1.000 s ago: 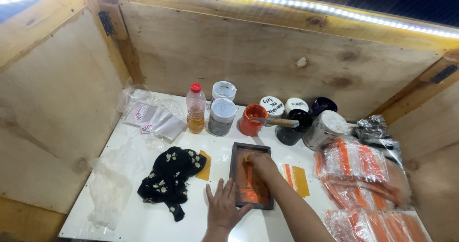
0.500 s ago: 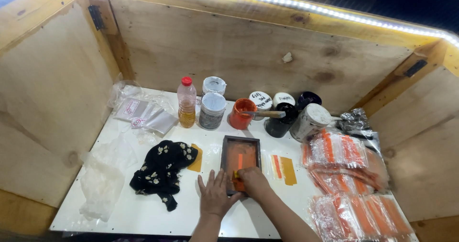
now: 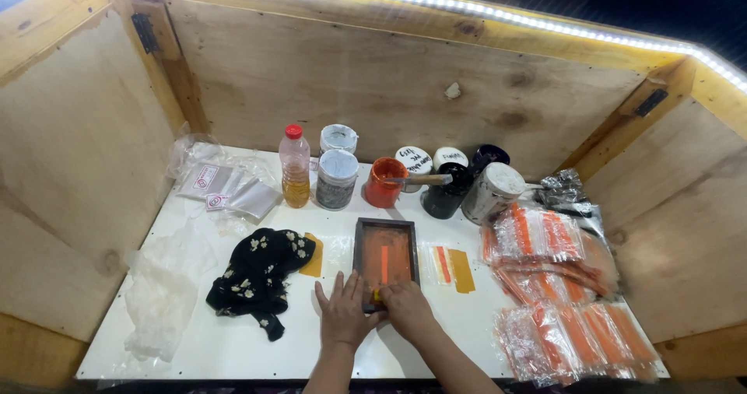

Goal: Manual screen printing on small plastic bags using a squeegee and orange ink

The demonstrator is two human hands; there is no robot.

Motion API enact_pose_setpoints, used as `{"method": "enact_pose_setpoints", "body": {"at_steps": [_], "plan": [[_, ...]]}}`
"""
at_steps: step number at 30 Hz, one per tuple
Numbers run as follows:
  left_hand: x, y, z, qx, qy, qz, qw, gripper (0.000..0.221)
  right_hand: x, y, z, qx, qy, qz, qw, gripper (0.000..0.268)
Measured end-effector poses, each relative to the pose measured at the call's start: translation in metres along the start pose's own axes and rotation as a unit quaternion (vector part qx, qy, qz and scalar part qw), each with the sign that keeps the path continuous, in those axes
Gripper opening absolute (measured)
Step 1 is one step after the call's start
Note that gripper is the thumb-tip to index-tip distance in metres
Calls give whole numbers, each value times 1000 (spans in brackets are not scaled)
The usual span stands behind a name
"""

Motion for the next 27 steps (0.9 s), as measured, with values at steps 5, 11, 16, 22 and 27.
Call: {"method": "enact_pose_setpoints", "body": {"at_steps": [5,11,16,22,27], "plan": [[-6,-1,-2,-20,14,27,999,102,32,19,-5,-36,-78,127,988,11],[-15,-5,-8,-49,-3,106,993,103,44,44,12,-141,-199,110,963,53],[7,3,1,-18,16,60,998,121,5,65,43,-309,-343,203,864,44],[-8,-3,-22,-53,139,157,976,82,-18,78,51,-462,-405,157,773,46],[22,-9,-51,37,117,112,986,60,-29,76,53,-466,-379,157,784,47]]}}
Point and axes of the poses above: each hand's wrist, its own y-axis away from the middle knuckle, its own x-axis out of the back of the hand, z = x × y, the point moved 6 cm from there along -y, towards the middle knuckle, and after that the axes turned 12 degrees about y, right-handed, at the moved point
